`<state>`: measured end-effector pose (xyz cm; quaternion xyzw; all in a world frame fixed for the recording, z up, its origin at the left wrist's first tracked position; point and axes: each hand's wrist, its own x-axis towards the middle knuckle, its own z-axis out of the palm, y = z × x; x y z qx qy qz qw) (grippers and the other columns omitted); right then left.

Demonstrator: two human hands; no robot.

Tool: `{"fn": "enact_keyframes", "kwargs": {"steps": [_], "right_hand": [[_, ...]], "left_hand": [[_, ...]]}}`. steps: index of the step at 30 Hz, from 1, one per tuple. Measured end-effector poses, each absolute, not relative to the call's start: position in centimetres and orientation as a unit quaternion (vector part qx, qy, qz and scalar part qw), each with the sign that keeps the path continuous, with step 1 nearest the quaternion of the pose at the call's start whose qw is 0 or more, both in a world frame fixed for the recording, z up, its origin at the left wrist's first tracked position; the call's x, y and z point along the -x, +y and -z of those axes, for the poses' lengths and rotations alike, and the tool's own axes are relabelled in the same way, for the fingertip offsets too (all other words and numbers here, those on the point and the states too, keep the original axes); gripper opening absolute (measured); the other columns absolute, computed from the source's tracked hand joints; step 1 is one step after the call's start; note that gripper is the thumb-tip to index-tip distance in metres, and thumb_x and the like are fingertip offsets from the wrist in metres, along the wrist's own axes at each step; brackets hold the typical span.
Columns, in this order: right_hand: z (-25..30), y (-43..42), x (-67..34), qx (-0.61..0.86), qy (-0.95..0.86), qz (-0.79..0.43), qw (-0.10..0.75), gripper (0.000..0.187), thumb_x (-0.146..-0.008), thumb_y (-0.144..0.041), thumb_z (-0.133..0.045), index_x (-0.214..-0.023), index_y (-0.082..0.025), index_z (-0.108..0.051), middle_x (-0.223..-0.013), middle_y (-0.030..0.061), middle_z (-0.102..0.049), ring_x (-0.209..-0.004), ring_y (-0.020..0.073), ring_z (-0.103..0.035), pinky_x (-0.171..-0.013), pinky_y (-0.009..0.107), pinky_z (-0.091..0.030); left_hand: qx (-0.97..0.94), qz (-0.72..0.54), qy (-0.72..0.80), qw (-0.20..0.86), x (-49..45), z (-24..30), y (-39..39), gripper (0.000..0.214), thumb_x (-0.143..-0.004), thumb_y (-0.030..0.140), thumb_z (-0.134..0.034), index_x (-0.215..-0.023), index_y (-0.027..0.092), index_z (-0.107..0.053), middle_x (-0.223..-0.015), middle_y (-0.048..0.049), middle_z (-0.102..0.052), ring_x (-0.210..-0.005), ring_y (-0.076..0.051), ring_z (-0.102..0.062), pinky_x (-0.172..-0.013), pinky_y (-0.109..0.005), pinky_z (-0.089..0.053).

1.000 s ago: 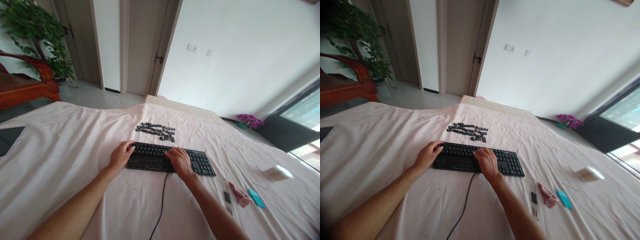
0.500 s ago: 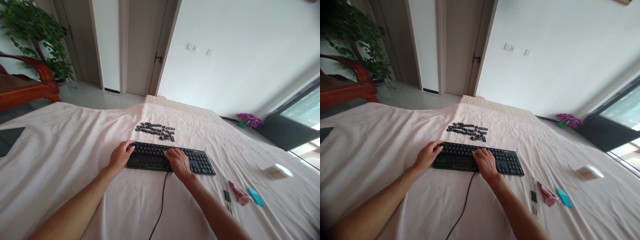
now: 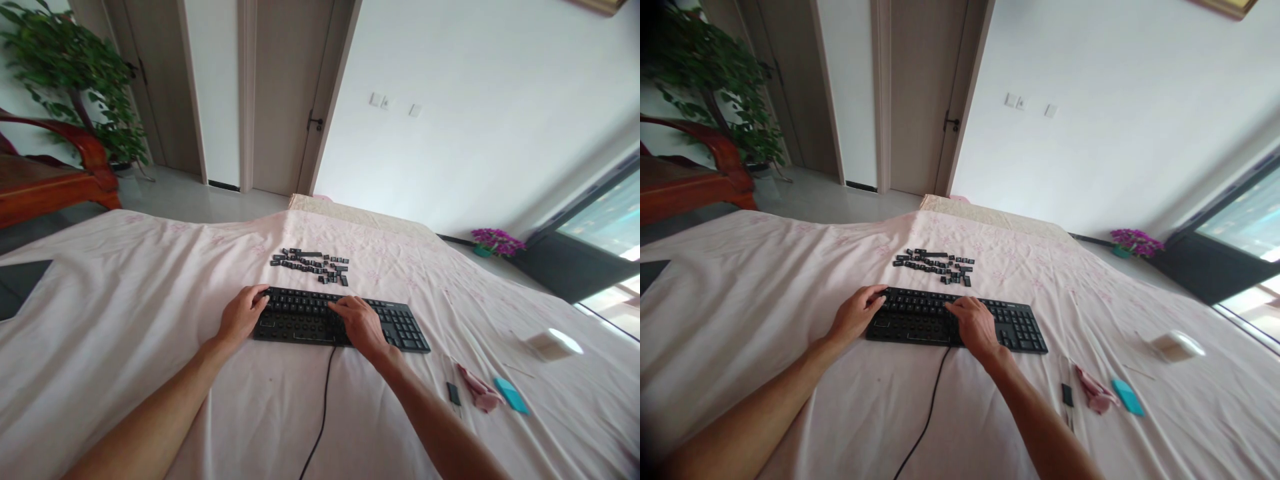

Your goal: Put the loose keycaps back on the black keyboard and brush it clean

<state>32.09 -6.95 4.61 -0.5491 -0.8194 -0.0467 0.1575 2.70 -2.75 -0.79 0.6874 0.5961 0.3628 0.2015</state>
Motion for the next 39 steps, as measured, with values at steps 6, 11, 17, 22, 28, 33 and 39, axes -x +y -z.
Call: {"fn": "enact_keyframes", "kwargs": {"steps": [6,11,17,22,28,33,39], "right_hand": [[-5.0,-3.6,-32.6,0.613,-0.747,0.022,0.255,0.029,-0.092,-0.024,-0.044,-0.107,-0.03,-0.068,-0.099,-0.0006,-0.066,-0.091,0.0159,-0.054,-0.08,0.025,-0.041],[-5.2,-0.4,-31.1,0.616,-0.758,0.031,0.213,0.024,-0.09,-0.029,-0.05,-0.102,-0.031,-0.07,-0.098,-0.0001,-0.066,-0.094,0.016,-0.053,-0.079,0.023,-0.039],[-4.6,2.1,-29.5,0.659,-0.736,0.054,0.143,0.025,-0.09,-0.031,-0.048,-0.096,-0.032,-0.072,-0.098,0.0021,-0.064,-0.098,0.0181,-0.05,-0.076,0.025,-0.036],[-4.3,3.4,-28.5,0.672,-0.729,0.081,0.098,0.028,-0.089,-0.034,-0.047,-0.083,-0.026,-0.073,-0.1,0.0059,-0.063,-0.098,0.0215,-0.047,-0.076,0.029,-0.034],[-4.2,4.4,-27.9,0.668,-0.735,0.074,0.088,0.014,-0.081,-0.028,-0.06,-0.08,-0.024,-0.073,-0.1,0.0062,-0.064,-0.098,0.0208,-0.048,-0.08,0.029,-0.033],[-4.6,4.4,-27.7,0.657,-0.748,0.053,0.082,0.013,-0.078,-0.034,-0.063,-0.085,-0.031,-0.073,-0.099,0.0002,-0.067,-0.099,0.0185,-0.052,-0.08,0.027,-0.034],[-4.8,4.5,-27.0,0.638,-0.768,0.035,0.047,0.014,-0.078,-0.037,-0.063,-0.088,-0.034,-0.073,-0.089,-0.0008,-0.071,-0.093,0.0177,-0.058,-0.079,0.027,-0.035]], "left_hand": [[-0.682,-0.359,0.601,0.211,-2.7,0.4,-2.8,0.035,-0.086,0.036,-0.046,-0.117,0.026,-0.058,-0.111,-0.0015,-0.064,-0.096,-0.016,-0.061,-0.083,-0.027,-0.046],[-0.681,-0.37,0.594,0.218,-2.7,0.5,-2.7,0.034,-0.086,0.034,-0.046,-0.116,0.025,-0.058,-0.112,-0.0018,-0.063,-0.095,-0.016,-0.061,-0.085,-0.028,-0.045],[-0.678,-0.374,0.594,0.218,-2.7,0.6,-2.6,0.033,-0.085,0.032,-0.046,-0.115,0.024,-0.058,-0.113,-0.0023,-0.063,-0.095,-0.015,-0.06,-0.085,-0.028,-0.045],[-0.68,-0.376,0.591,0.218,-2.7,0.5,-2.7,0.033,-0.085,0.031,-0.046,-0.115,0.025,-0.058,-0.114,-0.0018,-0.063,-0.095,-0.015,-0.06,-0.085,-0.027,-0.045],[-0.681,-0.383,0.587,0.214,-2.7,0.7,-2.6,0.032,-0.085,0.031,-0.047,-0.115,0.025,-0.058,-0.114,-0.0016,-0.063,-0.096,-0.015,-0.06,-0.086,-0.028,-0.044],[-0.682,-0.383,0.583,0.217,-2.7,0.8,-2.6,0.032,-0.086,0.031,-0.047,-0.115,0.025,-0.058,-0.114,-0.0019,-0.062,-0.096,-0.015,-0.06,-0.086,-0.028,-0.045],[-0.681,-0.384,0.584,0.219,-2.7,0.8,-2.5,0.032,-0.086,0.031,-0.046,-0.115,0.025,-0.058,-0.115,-0.0021,-0.062,-0.096,-0.016,-0.06,-0.088,-0.029,-0.044]]}}
